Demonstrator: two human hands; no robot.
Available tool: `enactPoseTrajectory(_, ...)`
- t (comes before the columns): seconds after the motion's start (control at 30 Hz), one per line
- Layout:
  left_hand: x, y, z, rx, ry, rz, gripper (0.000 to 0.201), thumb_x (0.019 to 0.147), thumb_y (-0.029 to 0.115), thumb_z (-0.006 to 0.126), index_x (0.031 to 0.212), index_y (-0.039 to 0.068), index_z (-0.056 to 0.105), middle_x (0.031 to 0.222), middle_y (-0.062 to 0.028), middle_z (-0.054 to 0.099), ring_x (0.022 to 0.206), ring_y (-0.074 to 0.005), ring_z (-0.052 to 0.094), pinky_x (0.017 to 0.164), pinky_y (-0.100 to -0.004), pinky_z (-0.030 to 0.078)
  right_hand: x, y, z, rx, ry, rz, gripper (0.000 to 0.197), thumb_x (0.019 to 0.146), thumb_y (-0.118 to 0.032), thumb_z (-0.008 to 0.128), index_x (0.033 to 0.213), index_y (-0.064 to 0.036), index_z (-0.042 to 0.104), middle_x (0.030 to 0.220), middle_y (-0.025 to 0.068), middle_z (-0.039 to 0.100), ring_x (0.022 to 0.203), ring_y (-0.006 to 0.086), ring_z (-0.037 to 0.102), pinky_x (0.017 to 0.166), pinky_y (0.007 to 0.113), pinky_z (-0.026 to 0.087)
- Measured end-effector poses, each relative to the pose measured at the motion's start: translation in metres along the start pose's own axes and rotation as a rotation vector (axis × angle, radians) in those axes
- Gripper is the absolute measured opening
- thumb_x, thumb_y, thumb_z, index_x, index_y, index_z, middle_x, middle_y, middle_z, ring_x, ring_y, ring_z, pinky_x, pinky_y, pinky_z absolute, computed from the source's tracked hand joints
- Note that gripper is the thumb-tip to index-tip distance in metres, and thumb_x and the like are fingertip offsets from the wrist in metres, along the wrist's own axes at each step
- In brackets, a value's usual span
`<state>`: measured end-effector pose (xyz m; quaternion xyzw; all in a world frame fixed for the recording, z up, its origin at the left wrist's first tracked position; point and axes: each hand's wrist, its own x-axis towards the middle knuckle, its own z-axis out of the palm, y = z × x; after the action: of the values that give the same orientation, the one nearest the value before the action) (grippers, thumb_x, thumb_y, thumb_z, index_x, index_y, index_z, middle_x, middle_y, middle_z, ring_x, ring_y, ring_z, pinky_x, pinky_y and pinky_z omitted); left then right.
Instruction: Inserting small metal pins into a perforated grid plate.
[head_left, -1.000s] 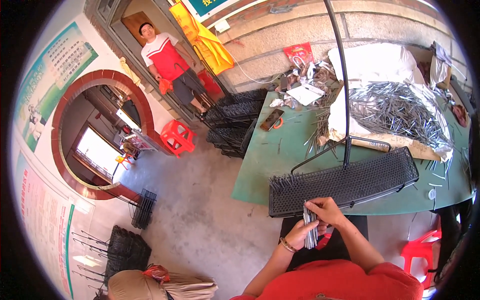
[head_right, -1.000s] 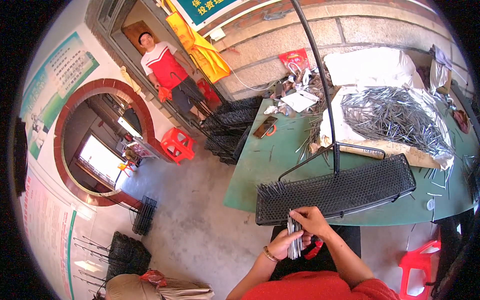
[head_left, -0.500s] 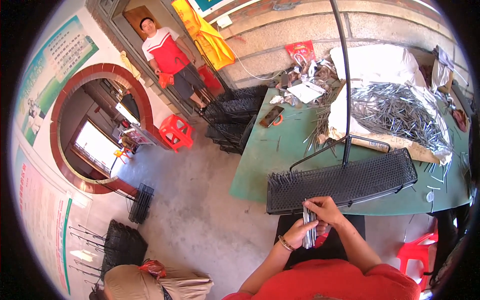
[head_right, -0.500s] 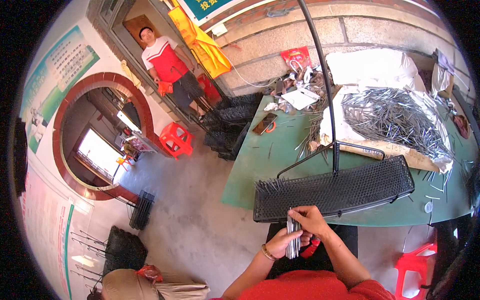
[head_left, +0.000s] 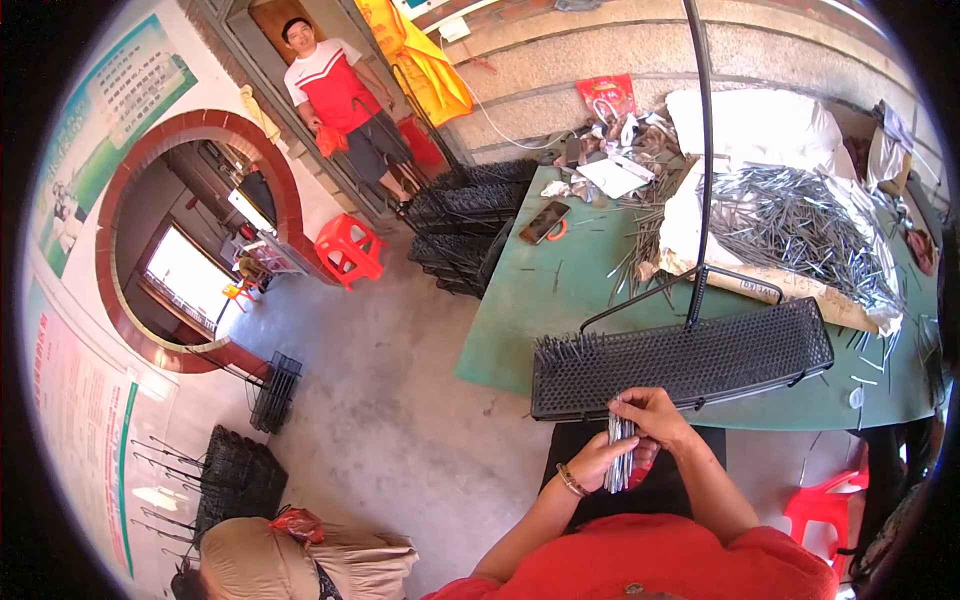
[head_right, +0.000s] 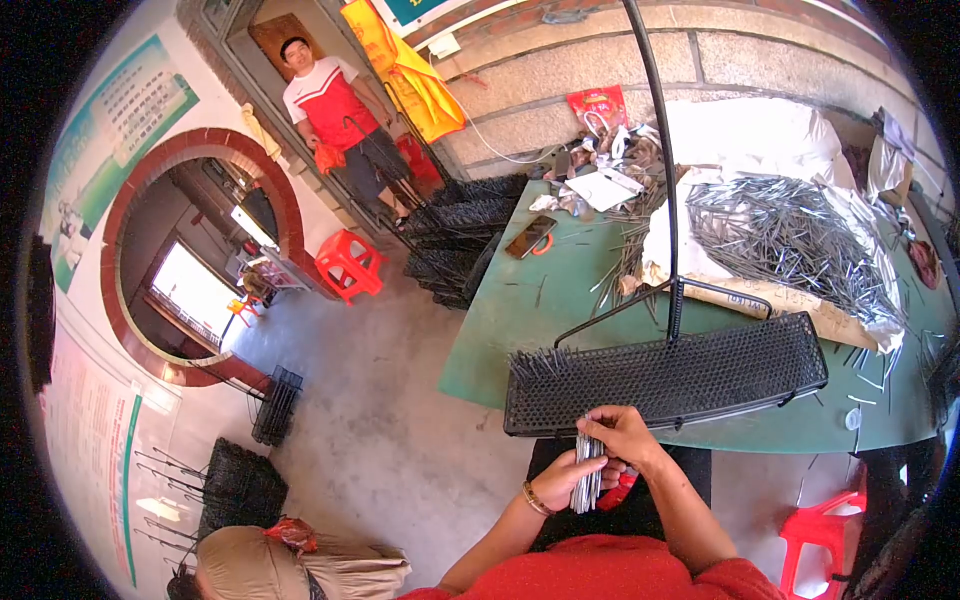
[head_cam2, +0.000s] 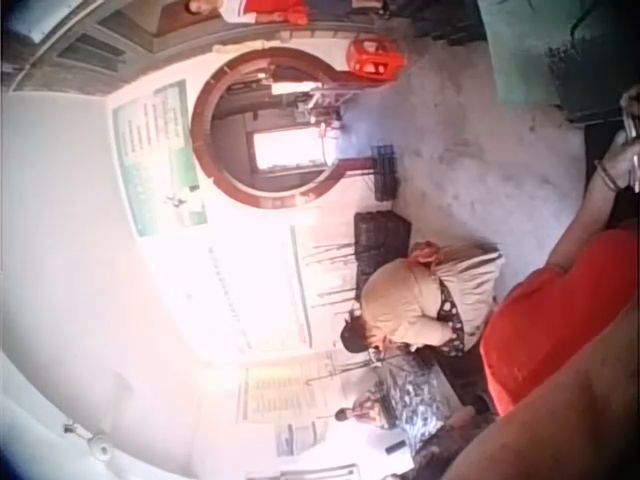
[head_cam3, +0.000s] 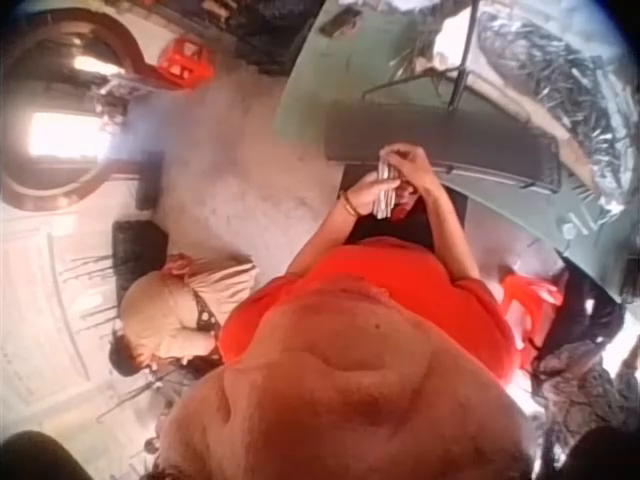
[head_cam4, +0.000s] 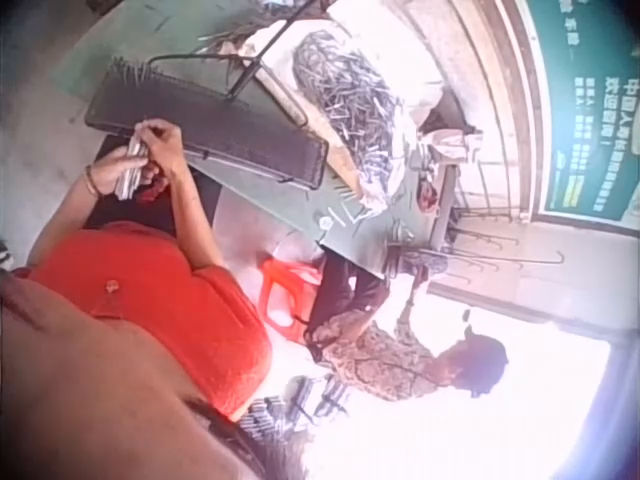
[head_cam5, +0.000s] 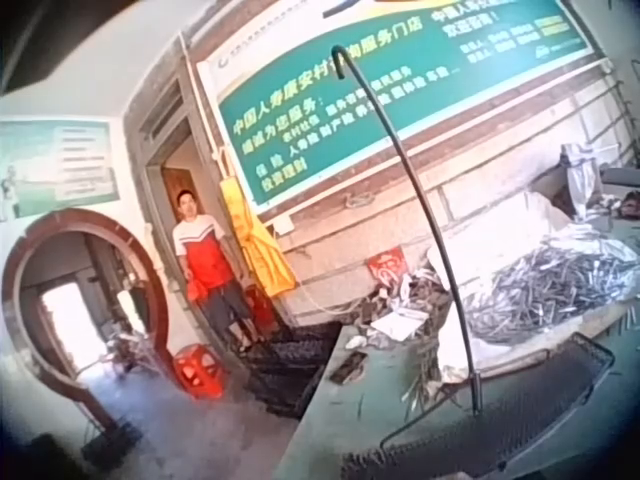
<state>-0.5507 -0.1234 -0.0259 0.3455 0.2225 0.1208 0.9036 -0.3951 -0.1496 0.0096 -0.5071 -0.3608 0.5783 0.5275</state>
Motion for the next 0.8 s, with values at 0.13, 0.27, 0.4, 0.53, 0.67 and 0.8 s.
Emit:
enactPoseTrajectory(0.13,0.001,0.008,0.005,-0.008,-0.005,0.014,0.028,0.092,0.016,0.052,0.113,-0.002,0.053,0.104,-0.0136,0.063,0.092,-0.0220,0.064,0.083,-0.0345,0.053,0.005,-0.003,-0.002,-0.017,-0.001,0.049,0.021,0.084,-0.020,0.068,0.084,0.0016,0.065,0.064,0.0002,0.058,0.051,0.0041,0.046,0.042,0.022,0.036)
enactPoseTrajectory(0.27,0.003,0.008,0.001,-0.002,-0.011,0.004,0.029,0.093,0.015,0.052,0.115,-0.003,0.050,0.106,-0.0156,0.062,0.094,-0.0239,0.063,0.083,-0.0358,0.053,0.009,0.002,-0.006,0.030,-0.016,0.043,0.020,0.083,-0.019,0.068,0.083,0.0002,0.066,0.060,-0.0009,0.057,0.047,0.0031,0.044,0.039,0.020,0.033)
enactPoseTrajectory(0.4,0.004,0.008,0.002,0.003,-0.005,0.000,0.028,0.093,0.016,0.052,0.114,-0.003,0.051,0.105,-0.0158,0.062,0.095,-0.0242,0.063,0.083,-0.0363,0.053,0.008,0.003,-0.005,0.055,0.009,0.055,0.017,0.083,-0.019,0.069,0.082,-0.0015,0.067,0.061,-0.0012,0.058,0.046,0.0026,0.044,0.038,0.019,0.031)
enactPoseTrajectory(0.53,0.007,0.006,0.001,0.002,0.007,-0.016,0.027,0.092,0.016,0.053,0.113,-0.002,0.051,0.105,-0.0159,0.062,0.095,-0.0245,0.063,0.084,-0.0366,0.053,0.007,0.002,-0.005,0.058,0.027,0.038,0.020,0.083,-0.020,0.067,0.078,-0.0006,0.066,0.059,-0.0014,0.056,0.046,0.0030,0.044,0.038,0.021,0.032)
enactPoseTrajectory(0.67,0.009,0.004,-0.001,0.008,-0.003,-0.036,0.028,0.093,0.017,0.052,0.115,0.000,0.052,0.106,-0.0130,0.062,0.094,-0.0207,0.063,0.084,-0.0325,0.053,0.008,0.004,-0.007,0.050,0.028,0.024,0.021,0.084,-0.020,0.067,0.078,-0.0001,0.066,0.059,-0.0014,0.056,0.047,0.0033,0.043,0.038,0.021,0.032)
enactPoseTrajectory(0.8,0.010,0.002,-0.003,0.003,0.006,-0.026,0.027,0.093,0.016,0.051,0.115,0.000,0.052,0.106,-0.0128,0.062,0.093,-0.0207,0.063,0.084,-0.0326,0.053,0.009,0.004,-0.006,0.060,0.017,0.007,0.020,0.084,-0.019,0.068,0.079,0.0002,0.066,0.059,-0.0013,0.056,0.047,0.0034,0.044,0.039,0.021,0.033)
